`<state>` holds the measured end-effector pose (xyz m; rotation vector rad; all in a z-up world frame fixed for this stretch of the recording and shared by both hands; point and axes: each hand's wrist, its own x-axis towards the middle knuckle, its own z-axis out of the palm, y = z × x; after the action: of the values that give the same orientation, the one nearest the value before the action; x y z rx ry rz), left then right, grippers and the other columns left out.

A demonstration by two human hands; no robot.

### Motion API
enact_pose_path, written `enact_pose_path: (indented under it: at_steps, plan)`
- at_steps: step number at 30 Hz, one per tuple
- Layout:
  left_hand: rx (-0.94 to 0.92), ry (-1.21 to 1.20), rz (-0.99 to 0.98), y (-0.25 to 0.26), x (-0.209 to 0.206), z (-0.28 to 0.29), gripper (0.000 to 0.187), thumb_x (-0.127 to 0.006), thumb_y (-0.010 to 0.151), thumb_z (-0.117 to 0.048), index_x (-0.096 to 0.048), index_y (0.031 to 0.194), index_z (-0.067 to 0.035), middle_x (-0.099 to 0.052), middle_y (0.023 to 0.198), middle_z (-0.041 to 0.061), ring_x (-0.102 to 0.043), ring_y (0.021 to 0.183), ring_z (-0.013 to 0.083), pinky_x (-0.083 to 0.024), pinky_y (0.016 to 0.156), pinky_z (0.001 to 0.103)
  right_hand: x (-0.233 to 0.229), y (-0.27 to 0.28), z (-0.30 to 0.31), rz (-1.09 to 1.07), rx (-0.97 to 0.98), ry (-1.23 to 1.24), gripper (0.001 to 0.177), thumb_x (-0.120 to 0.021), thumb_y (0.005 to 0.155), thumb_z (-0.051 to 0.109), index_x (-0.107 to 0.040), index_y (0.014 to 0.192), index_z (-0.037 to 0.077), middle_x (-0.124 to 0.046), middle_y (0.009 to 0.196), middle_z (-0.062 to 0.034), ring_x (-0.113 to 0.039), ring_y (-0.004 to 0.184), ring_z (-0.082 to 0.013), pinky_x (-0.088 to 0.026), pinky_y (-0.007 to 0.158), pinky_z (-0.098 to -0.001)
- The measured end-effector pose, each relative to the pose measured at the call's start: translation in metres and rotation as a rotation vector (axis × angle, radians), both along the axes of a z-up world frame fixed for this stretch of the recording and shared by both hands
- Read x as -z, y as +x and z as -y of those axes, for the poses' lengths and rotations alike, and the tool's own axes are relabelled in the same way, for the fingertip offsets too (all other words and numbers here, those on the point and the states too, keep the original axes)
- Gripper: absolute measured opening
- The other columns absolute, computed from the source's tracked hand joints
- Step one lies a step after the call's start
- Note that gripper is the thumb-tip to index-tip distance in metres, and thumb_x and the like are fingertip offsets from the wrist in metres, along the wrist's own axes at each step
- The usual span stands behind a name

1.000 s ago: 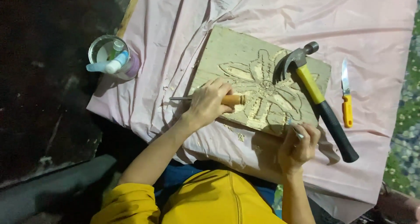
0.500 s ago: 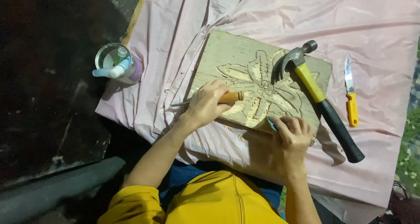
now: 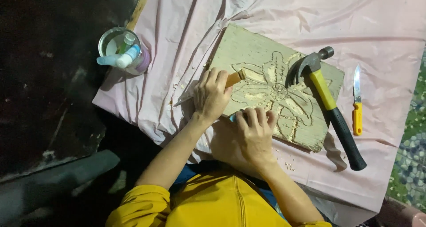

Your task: Carving a floral design into a wooden block using a hammer and chisel on a covered work surface.

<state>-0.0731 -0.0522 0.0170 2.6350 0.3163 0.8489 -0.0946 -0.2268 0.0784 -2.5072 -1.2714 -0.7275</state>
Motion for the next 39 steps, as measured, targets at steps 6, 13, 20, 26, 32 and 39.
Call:
enact_pose_path:
  at_steps: [6,13,20,26,32,39]
  plan:
    - [0.017,-0.024,0.056,-0.003,-0.006,-0.002,0.039,-0.087,0.071,-0.023,-0.062,0.099,-0.013,-0.055,0.088,0.001,-0.066,0.089,0.0256,-0.061,0.065,0.041,0.033,0.032,0.023,0.016,-0.017,-0.037,0.017,-0.071,0.086,0.019,-0.069,0.102,0.016,-0.057,0.096,-0.0088,-0.057,0.094,-0.0284,-0.037,0.093,-0.0513]
    - [0.018,-0.041,0.083,-0.001,0.000,-0.001,0.039,-0.088,0.070,-0.022,-0.064,0.100,-0.014,-0.056,0.088,0.002,-0.067,0.087,0.0257,-0.060,0.065,0.039,0.027,0.016,0.014,-0.059,-0.172,0.022,0.026,-0.070,0.081,0.029,-0.069,0.101,0.012,-0.057,0.094,-0.0098,-0.058,0.093,-0.0292,-0.037,0.093,-0.0535]
    - [0.007,-0.032,0.089,-0.002,-0.006,-0.002,0.034,-0.085,0.073,-0.022,-0.064,0.099,-0.014,-0.056,0.085,0.002,-0.066,0.084,0.0253,-0.060,0.063,0.037,0.032,0.018,0.011,0.029,-0.067,-0.014,0.018,-0.072,0.078,0.008,-0.071,0.094,0.014,-0.059,0.093,-0.0085,-0.058,0.094,-0.0285,-0.036,0.093,-0.0517]
    - [0.029,-0.054,0.103,-0.001,-0.001,-0.004,0.034,-0.084,0.072,-0.020,-0.064,0.098,-0.013,-0.057,0.085,0.004,-0.067,0.084,0.0280,-0.060,0.065,0.039,0.039,0.039,0.029,0.034,-0.027,-0.032,0.014,-0.071,0.082,0.009,-0.073,0.094,0.015,-0.059,0.093,-0.0065,-0.056,0.094,-0.0258,-0.034,0.096,-0.0515]
    - [0.026,-0.054,0.107,-0.004,-0.005,-0.003,0.034,-0.084,0.071,-0.020,-0.064,0.097,-0.013,-0.057,0.084,0.004,-0.067,0.083,0.0280,-0.059,0.066,0.038,0.022,0.023,0.021,-0.035,-0.128,0.000,0.021,-0.074,0.079,0.010,-0.070,0.100,0.014,-0.058,0.093,-0.0086,-0.057,0.092,-0.0290,-0.033,0.097,-0.0535]
    - [0.024,-0.062,0.109,0.001,0.010,-0.001,0.035,-0.084,0.070,-0.019,-0.064,0.098,-0.014,-0.056,0.084,0.003,-0.065,0.082,0.0263,-0.058,0.066,0.037,0.019,0.038,0.038,0.017,-0.010,-0.130,0.022,-0.076,0.075,0.007,-0.072,0.094,0.017,-0.059,0.092,-0.0054,-0.055,0.094,-0.0260,-0.032,0.100,-0.0551]
